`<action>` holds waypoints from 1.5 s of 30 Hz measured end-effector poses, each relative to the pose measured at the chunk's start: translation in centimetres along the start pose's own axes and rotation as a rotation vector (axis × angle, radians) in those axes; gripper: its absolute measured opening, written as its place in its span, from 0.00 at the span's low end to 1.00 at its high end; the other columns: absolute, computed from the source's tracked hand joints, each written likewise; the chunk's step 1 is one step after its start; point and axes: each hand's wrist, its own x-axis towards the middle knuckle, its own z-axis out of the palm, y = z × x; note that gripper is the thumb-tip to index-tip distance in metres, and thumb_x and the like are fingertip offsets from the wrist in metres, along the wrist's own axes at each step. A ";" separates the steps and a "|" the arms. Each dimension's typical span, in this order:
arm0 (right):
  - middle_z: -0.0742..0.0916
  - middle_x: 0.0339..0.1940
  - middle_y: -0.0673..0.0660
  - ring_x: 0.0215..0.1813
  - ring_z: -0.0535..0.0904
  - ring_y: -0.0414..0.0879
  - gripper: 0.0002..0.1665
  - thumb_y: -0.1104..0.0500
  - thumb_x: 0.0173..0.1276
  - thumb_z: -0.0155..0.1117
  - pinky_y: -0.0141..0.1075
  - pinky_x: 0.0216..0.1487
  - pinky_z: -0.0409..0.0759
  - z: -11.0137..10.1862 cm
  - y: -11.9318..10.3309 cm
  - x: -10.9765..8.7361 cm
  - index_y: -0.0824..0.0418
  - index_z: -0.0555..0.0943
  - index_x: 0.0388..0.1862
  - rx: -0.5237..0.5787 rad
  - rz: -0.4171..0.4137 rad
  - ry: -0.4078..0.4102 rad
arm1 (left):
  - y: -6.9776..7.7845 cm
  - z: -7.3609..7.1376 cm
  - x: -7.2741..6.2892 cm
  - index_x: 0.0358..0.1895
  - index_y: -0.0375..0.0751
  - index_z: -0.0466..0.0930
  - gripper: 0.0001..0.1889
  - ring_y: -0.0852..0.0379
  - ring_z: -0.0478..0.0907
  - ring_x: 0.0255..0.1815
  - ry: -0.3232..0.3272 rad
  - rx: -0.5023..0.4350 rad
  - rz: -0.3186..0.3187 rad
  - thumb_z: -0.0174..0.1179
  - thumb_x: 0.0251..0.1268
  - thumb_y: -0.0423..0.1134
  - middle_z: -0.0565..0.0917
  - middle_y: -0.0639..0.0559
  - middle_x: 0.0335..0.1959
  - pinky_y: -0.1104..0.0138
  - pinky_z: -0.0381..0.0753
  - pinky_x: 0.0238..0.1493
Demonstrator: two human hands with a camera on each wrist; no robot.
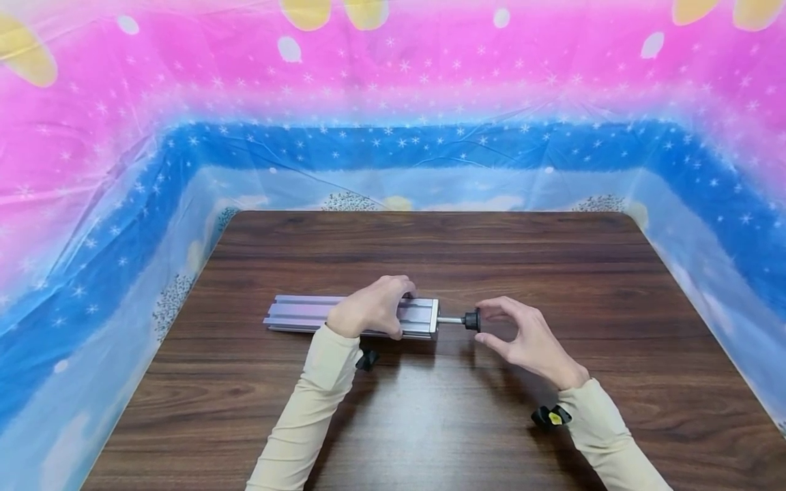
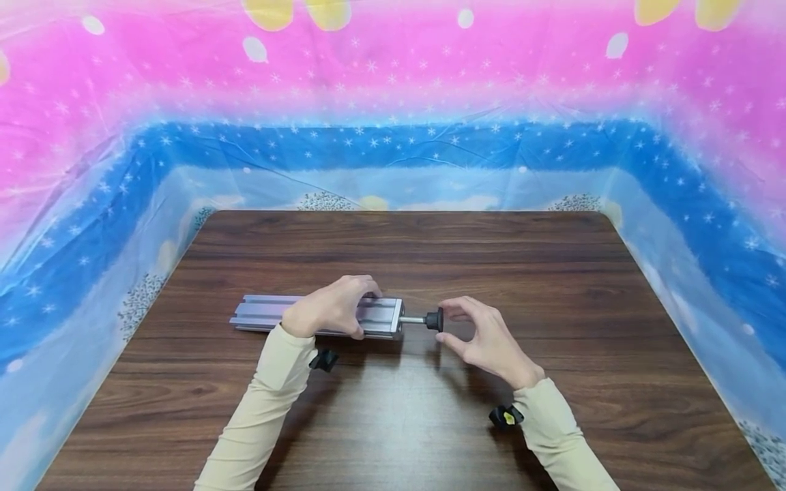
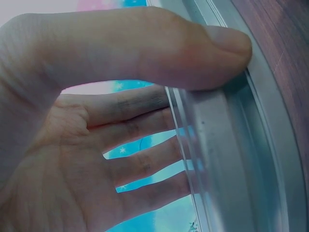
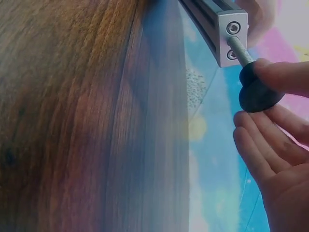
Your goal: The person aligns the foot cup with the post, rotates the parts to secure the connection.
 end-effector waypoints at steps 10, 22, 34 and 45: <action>0.90 0.43 0.50 0.43 0.86 0.38 0.14 0.54 0.71 0.67 0.37 0.47 0.86 -0.1 -0.4 -0.1 0.59 0.85 0.51 0.034 0.162 -0.062 | 0.0 0.1 -0.1 0.53 0.31 0.79 0.32 0.55 0.74 0.39 0.005 -0.014 -0.009 0.75 0.35 0.27 0.81 0.46 0.41 0.65 0.78 0.44; 0.87 0.55 0.56 0.53 0.86 0.51 0.28 0.55 0.63 0.75 0.46 0.55 0.84 -0.1 -0.2 -0.2 0.59 0.80 0.62 0.024 0.089 -0.049 | 0.2 0.0 -0.3 0.55 0.30 0.79 0.33 0.54 0.75 0.43 0.000 -0.017 -0.020 0.75 0.35 0.26 0.81 0.45 0.44 0.63 0.79 0.49; 0.89 0.52 0.55 0.49 0.88 0.55 0.26 0.62 0.60 0.76 0.48 0.51 0.85 0.0 -0.2 0.3 0.61 0.82 0.58 0.002 0.009 -0.033 | 0.1 -0.1 -0.5 0.54 0.30 0.79 0.33 0.55 0.73 0.40 0.015 -0.020 -0.025 0.74 0.35 0.26 0.79 0.47 0.40 0.65 0.78 0.44; 0.90 0.46 0.52 0.47 0.87 0.42 0.17 0.53 0.72 0.66 0.42 0.49 0.86 0.0 -0.5 -0.1 0.60 0.85 0.54 0.010 0.172 -0.098 | 0.2 -0.1 -0.4 0.55 0.31 0.78 0.32 0.55 0.73 0.40 -0.005 -0.023 -0.042 0.73 0.36 0.26 0.79 0.47 0.41 0.65 0.78 0.44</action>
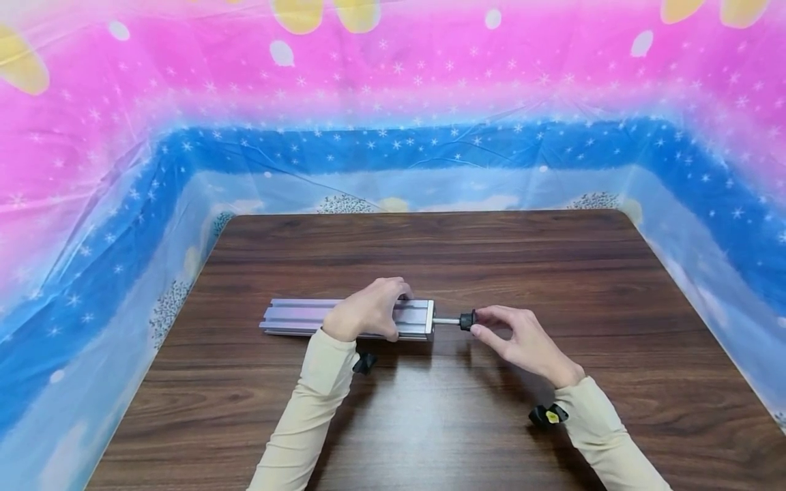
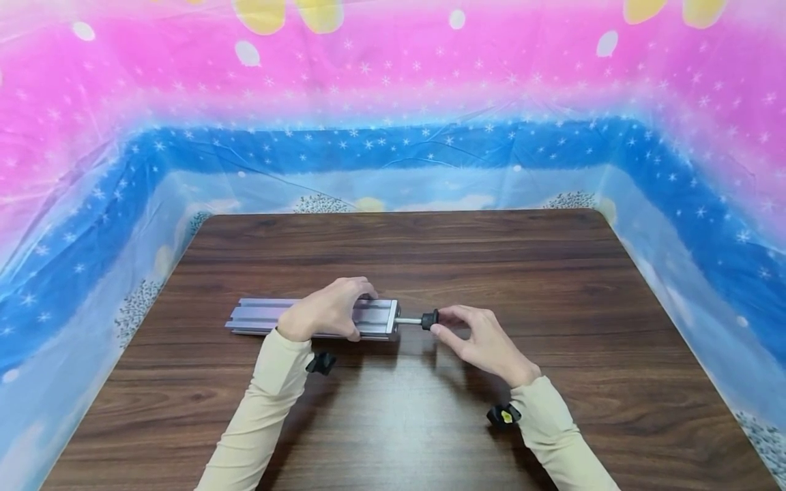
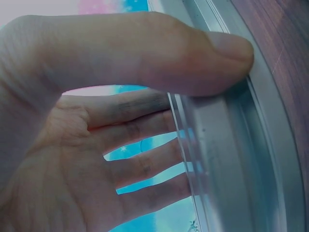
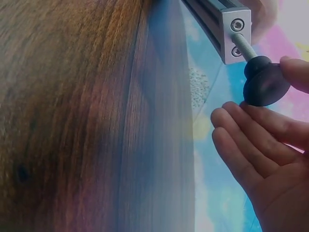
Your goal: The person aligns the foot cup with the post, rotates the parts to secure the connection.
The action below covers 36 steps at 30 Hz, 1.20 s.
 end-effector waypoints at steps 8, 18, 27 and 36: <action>0.90 0.45 0.50 0.47 0.87 0.41 0.20 0.48 0.71 0.66 0.40 0.48 0.85 0.0 0.1 -0.1 0.59 0.84 0.55 0.001 0.052 -0.032 | -0.1 0.1 -0.1 0.55 0.31 0.78 0.33 0.55 0.73 0.41 -0.006 -0.002 0.001 0.73 0.36 0.26 0.80 0.45 0.43 0.65 0.78 0.45; 0.86 0.57 0.57 0.53 0.86 0.57 0.33 0.62 0.56 0.80 0.51 0.53 0.83 0.1 0.4 0.0 0.59 0.80 0.62 0.013 -0.198 0.067 | -0.1 0.3 0.1 0.54 0.31 0.79 0.32 0.55 0.73 0.40 0.000 -0.003 -0.002 0.75 0.36 0.26 0.80 0.46 0.42 0.64 0.79 0.45; 0.89 0.50 0.52 0.48 0.88 0.52 0.24 0.59 0.63 0.75 0.48 0.50 0.85 -0.1 -0.1 0.0 0.57 0.83 0.59 0.002 -0.142 0.051 | 0.0 0.2 0.1 0.52 0.31 0.80 0.31 0.55 0.74 0.39 0.016 0.013 0.026 0.75 0.34 0.27 0.80 0.47 0.40 0.65 0.79 0.44; 0.90 0.46 0.52 0.46 0.87 0.42 0.19 0.53 0.72 0.66 0.43 0.47 0.86 -0.2 0.0 -0.1 0.62 0.84 0.56 0.012 -0.014 0.010 | 0.0 0.1 0.2 0.53 0.31 0.80 0.32 0.55 0.74 0.40 0.020 0.017 0.039 0.75 0.34 0.27 0.81 0.47 0.41 0.65 0.79 0.46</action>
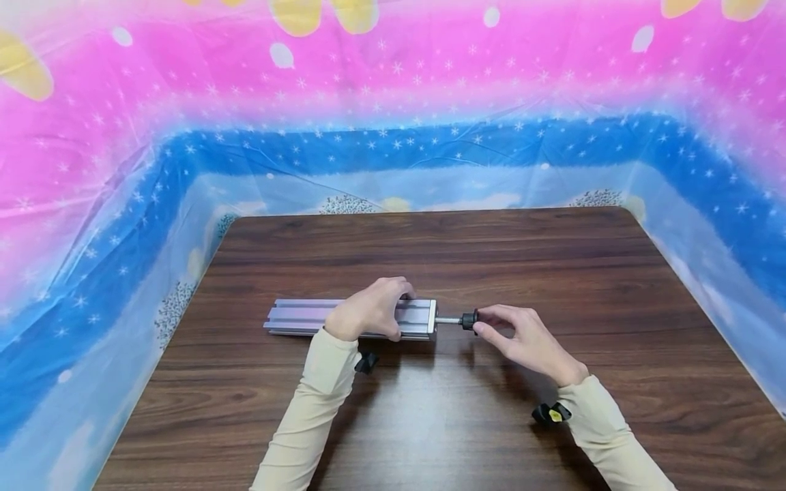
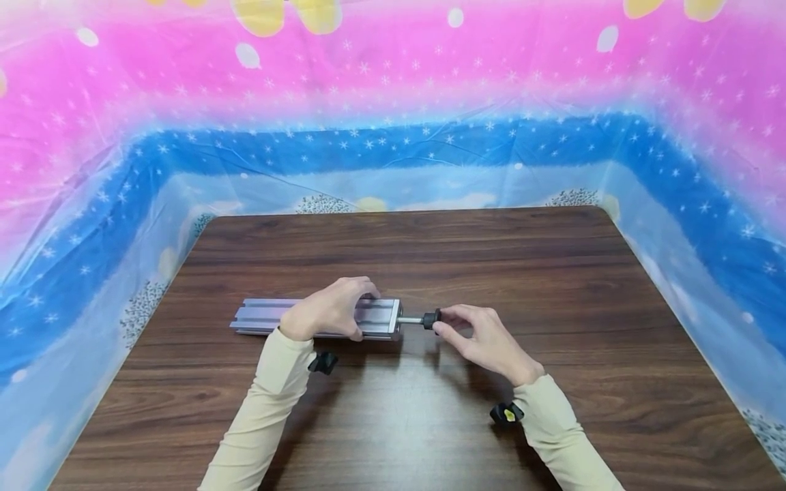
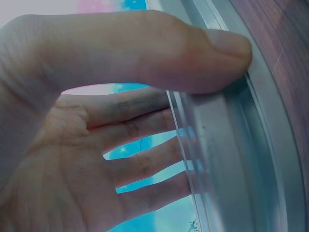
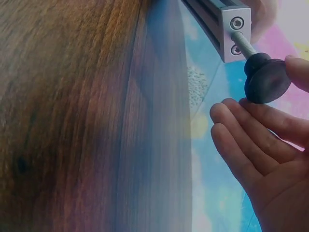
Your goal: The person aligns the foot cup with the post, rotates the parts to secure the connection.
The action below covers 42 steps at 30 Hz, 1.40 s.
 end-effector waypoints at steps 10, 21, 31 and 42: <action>0.86 0.57 0.58 0.56 0.85 0.56 0.34 0.61 0.56 0.80 0.47 0.56 0.83 0.4 0.2 0.1 0.60 0.79 0.62 0.053 -0.165 0.091 | 0.0 0.0 -0.2 0.52 0.31 0.80 0.32 0.55 0.74 0.40 0.006 -0.014 -0.010 0.75 0.34 0.27 0.80 0.47 0.41 0.65 0.79 0.45; 0.89 0.50 0.55 0.47 0.89 0.52 0.25 0.60 0.61 0.76 0.49 0.48 0.86 0.5 -0.2 0.0 0.62 0.83 0.58 -0.023 -0.136 0.084 | 0.0 0.2 -0.1 0.53 0.31 0.79 0.32 0.55 0.75 0.41 -0.008 -0.025 -0.035 0.76 0.35 0.27 0.81 0.47 0.42 0.65 0.79 0.46; 0.90 0.43 0.50 0.43 0.87 0.38 0.17 0.51 0.74 0.63 0.37 0.45 0.86 0.3 -0.1 0.0 0.60 0.85 0.53 0.012 0.041 -0.005 | 0.0 0.1 0.0 0.54 0.31 0.79 0.32 0.55 0.75 0.41 -0.008 -0.001 -0.022 0.75 0.35 0.28 0.81 0.47 0.43 0.65 0.79 0.46; 0.87 0.56 0.56 0.53 0.87 0.52 0.30 0.54 0.62 0.76 0.44 0.55 0.84 0.3 0.1 0.0 0.60 0.80 0.62 0.005 -0.071 0.056 | 0.1 -0.1 -0.1 0.54 0.31 0.79 0.32 0.55 0.74 0.40 0.000 -0.011 -0.017 0.74 0.35 0.27 0.80 0.47 0.41 0.65 0.78 0.45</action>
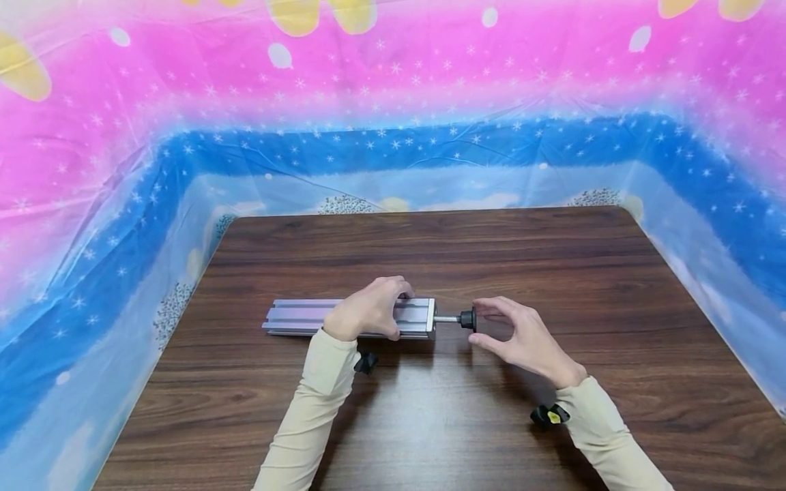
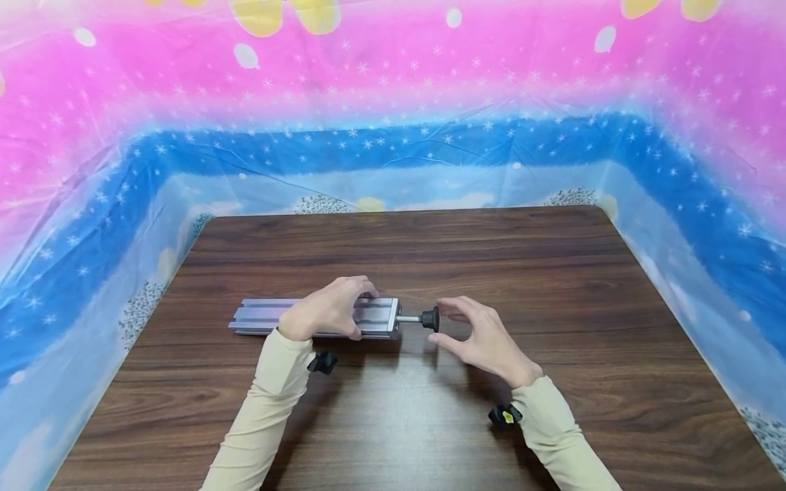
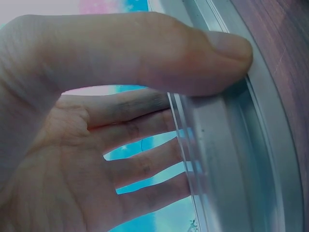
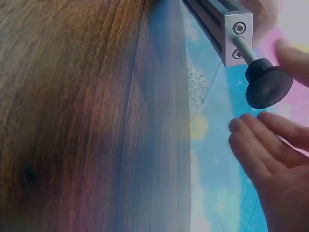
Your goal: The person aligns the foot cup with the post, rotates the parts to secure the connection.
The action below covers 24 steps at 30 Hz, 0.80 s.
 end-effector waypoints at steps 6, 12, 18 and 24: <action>0.86 0.56 0.58 0.53 0.87 0.56 0.33 0.62 0.56 0.79 0.47 0.54 0.84 0.0 0.0 0.1 0.61 0.79 0.62 0.021 -0.110 0.025 | 0.1 -0.1 -0.1 0.54 0.31 0.79 0.32 0.55 0.73 0.39 -0.004 -0.001 0.007 0.73 0.35 0.26 0.79 0.48 0.39 0.66 0.78 0.42; 0.89 0.50 0.55 0.47 0.88 0.55 0.27 0.62 0.58 0.78 0.47 0.50 0.85 0.0 -0.2 0.2 0.65 0.82 0.57 -0.016 -0.089 0.037 | 0.1 -0.1 -0.1 0.54 0.31 0.79 0.32 0.55 0.73 0.39 -0.007 0.000 0.002 0.73 0.35 0.26 0.78 0.48 0.39 0.66 0.77 0.42; 0.90 0.46 0.52 0.46 0.88 0.46 0.20 0.57 0.65 0.73 0.42 0.49 0.86 0.0 -0.2 0.0 0.60 0.84 0.54 -0.002 -0.015 -0.004 | 0.2 0.0 -0.1 0.53 0.32 0.79 0.31 0.55 0.73 0.39 -0.006 -0.003 -0.005 0.74 0.35 0.26 0.79 0.48 0.39 0.65 0.78 0.43; 0.90 0.41 0.48 0.43 0.86 0.38 0.14 0.52 0.72 0.66 0.37 0.45 0.86 0.1 -0.1 0.0 0.57 0.85 0.52 0.015 0.084 -0.058 | 0.2 -0.1 -0.2 0.53 0.31 0.79 0.32 0.54 0.74 0.40 -0.001 0.011 0.007 0.74 0.34 0.27 0.80 0.47 0.41 0.65 0.78 0.45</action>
